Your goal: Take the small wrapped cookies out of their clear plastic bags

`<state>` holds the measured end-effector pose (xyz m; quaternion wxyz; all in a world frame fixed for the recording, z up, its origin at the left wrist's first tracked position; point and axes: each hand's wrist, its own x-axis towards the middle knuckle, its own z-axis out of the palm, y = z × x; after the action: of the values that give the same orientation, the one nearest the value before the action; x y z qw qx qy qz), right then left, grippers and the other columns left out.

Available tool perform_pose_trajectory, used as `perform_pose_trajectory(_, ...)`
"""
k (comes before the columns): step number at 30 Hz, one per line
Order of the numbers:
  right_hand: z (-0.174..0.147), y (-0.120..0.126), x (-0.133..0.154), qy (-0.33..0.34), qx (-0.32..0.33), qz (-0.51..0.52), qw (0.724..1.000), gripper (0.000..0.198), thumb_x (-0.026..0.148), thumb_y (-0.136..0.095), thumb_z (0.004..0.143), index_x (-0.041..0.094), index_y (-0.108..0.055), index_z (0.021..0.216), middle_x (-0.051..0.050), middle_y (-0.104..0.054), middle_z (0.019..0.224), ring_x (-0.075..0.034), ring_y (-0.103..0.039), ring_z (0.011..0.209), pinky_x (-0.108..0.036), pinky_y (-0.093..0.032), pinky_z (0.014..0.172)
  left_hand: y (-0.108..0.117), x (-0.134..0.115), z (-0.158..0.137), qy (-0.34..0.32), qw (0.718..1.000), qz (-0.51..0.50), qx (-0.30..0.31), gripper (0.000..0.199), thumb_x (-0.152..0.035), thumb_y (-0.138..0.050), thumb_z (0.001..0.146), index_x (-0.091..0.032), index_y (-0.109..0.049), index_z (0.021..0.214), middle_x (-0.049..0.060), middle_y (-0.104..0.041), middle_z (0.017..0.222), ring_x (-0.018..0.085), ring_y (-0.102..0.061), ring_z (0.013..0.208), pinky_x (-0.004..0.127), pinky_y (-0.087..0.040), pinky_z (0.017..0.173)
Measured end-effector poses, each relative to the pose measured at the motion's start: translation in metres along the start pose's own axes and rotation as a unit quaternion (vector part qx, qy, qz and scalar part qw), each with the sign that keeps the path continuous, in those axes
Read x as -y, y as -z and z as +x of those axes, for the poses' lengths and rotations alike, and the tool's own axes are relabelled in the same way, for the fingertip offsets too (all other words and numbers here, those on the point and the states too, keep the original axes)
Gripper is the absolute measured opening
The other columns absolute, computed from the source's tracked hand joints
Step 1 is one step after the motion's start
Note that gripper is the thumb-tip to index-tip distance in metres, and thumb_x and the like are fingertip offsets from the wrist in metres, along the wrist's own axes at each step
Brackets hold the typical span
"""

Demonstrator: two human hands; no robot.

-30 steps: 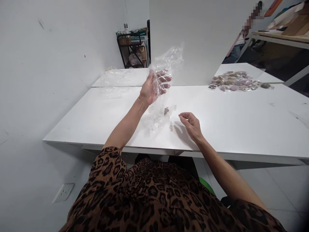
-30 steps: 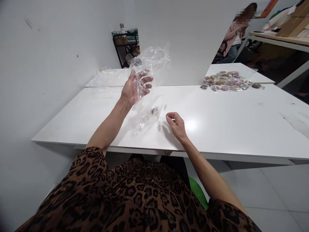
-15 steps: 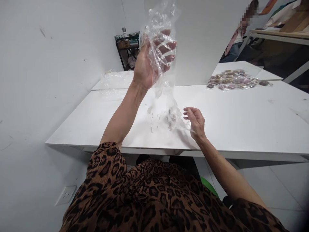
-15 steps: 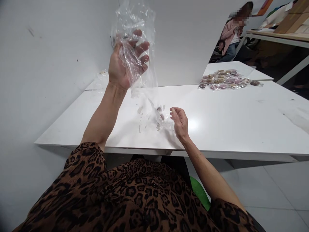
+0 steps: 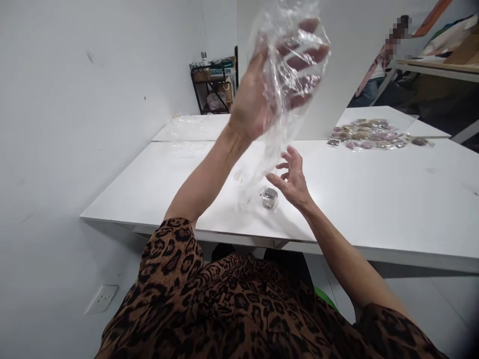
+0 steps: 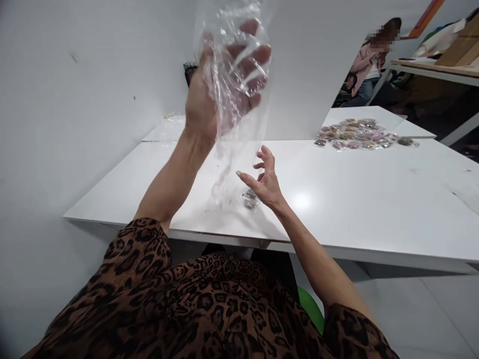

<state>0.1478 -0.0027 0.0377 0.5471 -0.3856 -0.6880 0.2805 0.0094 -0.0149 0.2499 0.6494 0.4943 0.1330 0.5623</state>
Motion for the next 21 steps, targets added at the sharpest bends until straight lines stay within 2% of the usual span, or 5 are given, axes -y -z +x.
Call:
perform_pose_trajectory(6, 0.018, -0.016, 0.01, -0.022, -0.023, 0.133, 0.991, 0.034, 0.058, -0.069, 0.088, 0.024, -0.065, 0.083, -0.001, -0.061, 0.076, -0.016, -0.055, 0.064, -0.032, -0.049, 0.059, 0.045, 0.021, -0.042, -0.018, 0.996, 0.069, 0.045, 0.062, -0.048, -0.022, 0.112, -0.015, -0.073, 0.103, 0.008, -0.076, 0.096, 0.017, -0.072, 0.083, 0.033, -0.06, 0.078)
perform_pose_trajectory(10, 0.024, -0.009, 0.003, -0.062, -0.055, 0.197, 0.977, 0.031, 0.053, -0.079, 0.079, 0.027, -0.069, 0.092, -0.002, -0.07, 0.088, -0.017, -0.062, 0.067, -0.033, -0.052, 0.06, 0.1, 0.043, -0.065, 0.024, 0.964, 0.251, -0.087, 0.04, -0.051, -0.068, 0.096, -0.017, -0.073, 0.116, 0.007, -0.076, 0.094, 0.015, -0.07, 0.081, 0.028, -0.054, 0.076)
perform_pose_trajectory(13, 0.024, -0.012, -0.002, -0.056, -0.012, 0.213, 0.975, 0.033, 0.053, -0.08, 0.078, 0.028, -0.071, 0.097, -0.004, -0.074, 0.093, -0.022, -0.069, 0.076, -0.037, -0.057, 0.066, 0.13, 0.068, -0.079, 0.129, 0.936, 0.321, -0.061, 0.056, -0.051, -0.083, 0.083, -0.02, -0.07, 0.128, 0.005, -0.075, 0.087, 0.012, -0.064, 0.066, 0.025, -0.047, 0.062)
perform_pose_trajectory(17, 0.021, -0.023, -0.001, -0.079, 0.06, 0.225, 0.969, 0.035, 0.053, -0.081, 0.076, 0.026, -0.07, 0.095, -0.005, -0.075, 0.091, -0.026, -0.073, 0.083, -0.04, -0.06, 0.068, 0.153, 0.099, -0.09, 0.223, 0.91, 0.35, -0.013, 0.034, -0.048, -0.077, 0.087, -0.015, -0.074, 0.079, 0.004, -0.063, 0.06, 0.01, -0.055, 0.052, 0.023, -0.035, 0.048)
perform_pose_trajectory(21, 0.026, -0.011, -0.013, -0.119, 0.009, 0.21, 0.97, 0.033, 0.039, -0.083, 0.072, 0.024, -0.071, 0.098, -0.005, -0.075, 0.1, -0.018, -0.07, 0.077, -0.033, -0.058, 0.064, 0.187, 0.094, -0.071, 0.258, 0.908, 0.289, -0.161, 0.024, -0.029, -0.079, 0.083, -0.015, -0.067, 0.069, 0.003, -0.061, 0.057, 0.01, -0.053, 0.047, 0.021, -0.034, 0.044)
